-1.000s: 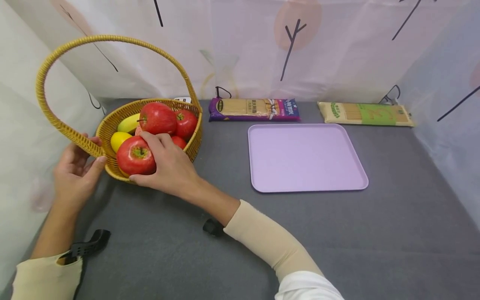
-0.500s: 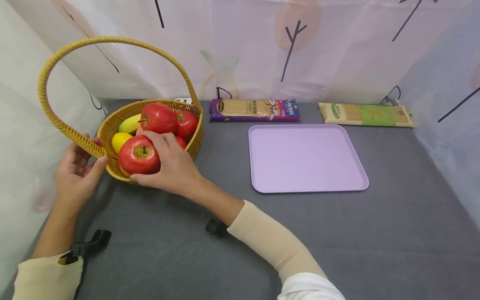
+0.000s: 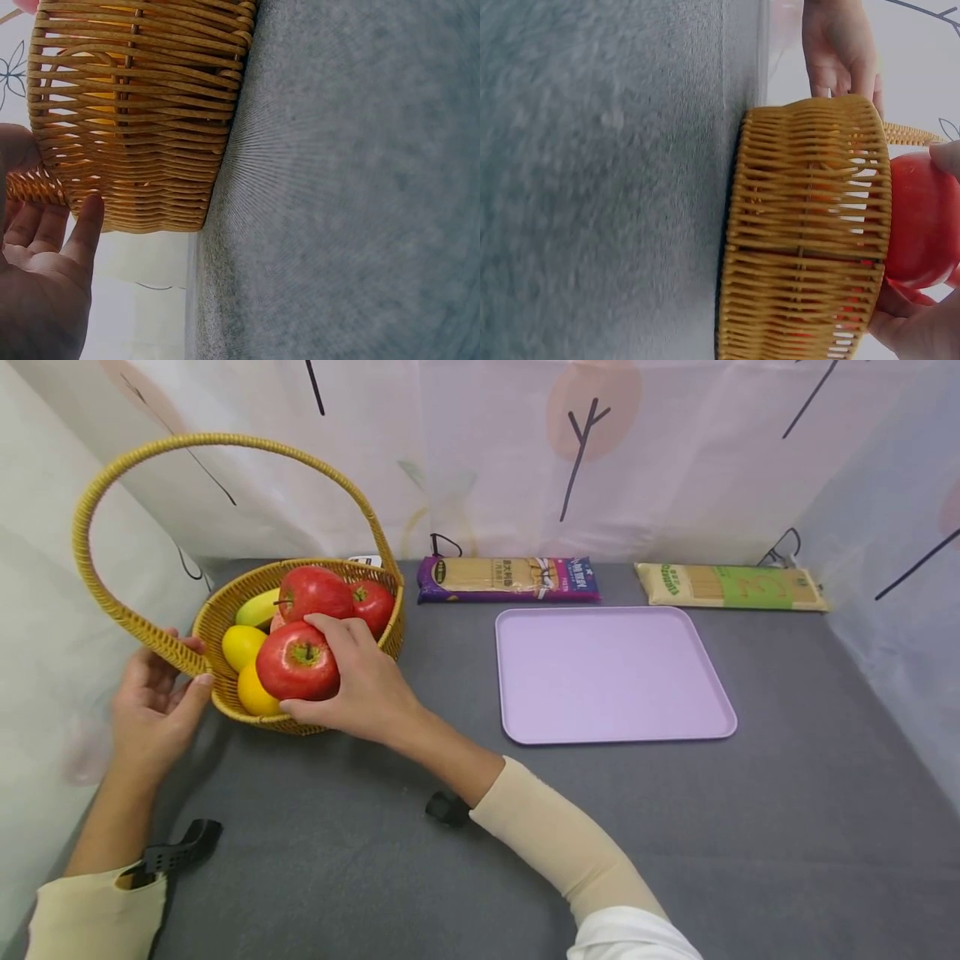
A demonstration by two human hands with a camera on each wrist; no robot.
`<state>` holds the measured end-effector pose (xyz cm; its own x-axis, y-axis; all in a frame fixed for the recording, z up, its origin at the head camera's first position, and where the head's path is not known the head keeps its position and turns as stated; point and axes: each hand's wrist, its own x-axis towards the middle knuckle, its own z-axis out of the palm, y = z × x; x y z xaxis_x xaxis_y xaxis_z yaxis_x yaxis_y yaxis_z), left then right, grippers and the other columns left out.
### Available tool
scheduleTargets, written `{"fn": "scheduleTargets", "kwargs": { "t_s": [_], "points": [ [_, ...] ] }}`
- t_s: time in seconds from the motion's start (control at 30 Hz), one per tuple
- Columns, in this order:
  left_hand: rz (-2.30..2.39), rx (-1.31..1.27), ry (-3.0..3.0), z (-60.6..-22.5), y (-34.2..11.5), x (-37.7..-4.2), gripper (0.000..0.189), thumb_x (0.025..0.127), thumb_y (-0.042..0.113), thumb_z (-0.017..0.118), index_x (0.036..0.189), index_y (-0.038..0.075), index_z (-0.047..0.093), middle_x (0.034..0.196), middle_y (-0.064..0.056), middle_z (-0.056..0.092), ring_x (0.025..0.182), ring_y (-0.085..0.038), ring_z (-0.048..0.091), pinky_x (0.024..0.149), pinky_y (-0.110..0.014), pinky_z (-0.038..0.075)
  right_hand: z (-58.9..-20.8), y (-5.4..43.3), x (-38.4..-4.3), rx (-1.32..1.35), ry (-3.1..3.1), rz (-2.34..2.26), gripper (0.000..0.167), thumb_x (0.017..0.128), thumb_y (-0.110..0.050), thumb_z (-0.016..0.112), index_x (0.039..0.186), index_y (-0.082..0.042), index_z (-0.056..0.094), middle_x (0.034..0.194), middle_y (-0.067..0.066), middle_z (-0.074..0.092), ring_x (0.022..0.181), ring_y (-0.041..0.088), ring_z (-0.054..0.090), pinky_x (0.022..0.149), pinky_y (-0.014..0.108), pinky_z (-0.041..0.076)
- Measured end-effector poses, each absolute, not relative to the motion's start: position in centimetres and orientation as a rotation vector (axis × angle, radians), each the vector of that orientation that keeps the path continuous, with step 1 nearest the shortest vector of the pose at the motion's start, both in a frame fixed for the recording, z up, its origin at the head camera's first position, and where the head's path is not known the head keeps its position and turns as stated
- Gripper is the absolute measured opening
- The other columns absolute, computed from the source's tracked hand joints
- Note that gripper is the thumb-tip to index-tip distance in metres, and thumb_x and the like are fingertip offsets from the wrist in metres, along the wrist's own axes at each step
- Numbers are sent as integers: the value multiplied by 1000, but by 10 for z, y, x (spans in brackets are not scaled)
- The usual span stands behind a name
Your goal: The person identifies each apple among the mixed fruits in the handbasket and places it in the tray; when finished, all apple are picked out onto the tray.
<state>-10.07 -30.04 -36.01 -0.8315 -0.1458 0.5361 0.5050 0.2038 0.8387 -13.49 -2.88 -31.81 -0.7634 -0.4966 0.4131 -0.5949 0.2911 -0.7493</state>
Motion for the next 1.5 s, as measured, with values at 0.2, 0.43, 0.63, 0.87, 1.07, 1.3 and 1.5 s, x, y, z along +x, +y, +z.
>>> {"fn": "scheduleTargets", "kwargs": {
  "t_s": [0.2,0.43,0.63,0.87,1.07,1.3,1.5],
  "points": [
    [-1723,-359,-1915,-360,-298,-101,61,83,-20,59,140,-3,47,126,-25,55,114,-30,53,96,-20,49,-318,-21,-138,1040,-2394,1517,81,76,-31,86,143,-14,44,133,6,47,119,14,47,89,25,52],
    [-1768,-362,-1865,-361,-298,-103,61,81,-21,59,138,-4,49,124,-25,56,113,-31,53,96,-21,49,-316,-10,-143,1017,-2369,1533,82,75,-28,87,143,-11,44,134,7,48,119,16,47,90,27,53],
    [-1810,-337,-1832,-361,-298,-104,61,80,-22,60,137,-4,50,123,-25,57,113,-31,54,94,-21,50,-314,1,-146,961,-2411,1547,82,76,-29,86,145,-13,43,135,6,46,119,15,47,91,29,53],
    [-1854,-323,-1794,-361,-297,-105,60,79,-22,60,136,-6,50,122,-24,57,113,-31,54,95,-22,50,-312,11,-151,951,-2398,1550,82,77,-28,86,145,-11,44,134,6,46,118,14,47,91,28,53],
    [-1868,-335,-1756,-361,-296,-105,61,78,-23,60,136,-6,52,121,-27,57,113,-34,54,96,-25,51,-314,22,-154,898,-2407,1554,84,75,-28,87,145,-10,45,134,6,46,119,14,47,92,29,52],
    [-1887,-340,-1708,-362,-295,-105,59,78,-23,60,134,-9,53,120,-30,57,111,-36,55,94,-26,52,-316,38,-162,790,-2450,1552,82,75,-29,87,144,-14,45,135,3,46,121,11,45,91,28,53],
    [-1881,-334,-1715,-362,-295,-106,59,77,-23,60,134,-9,53,120,-29,58,110,-35,55,94,-25,52,-313,54,-168,679,-2505,1517,83,75,-34,86,145,-15,45,136,1,45,123,11,44,89,30,54]
  ]
}}
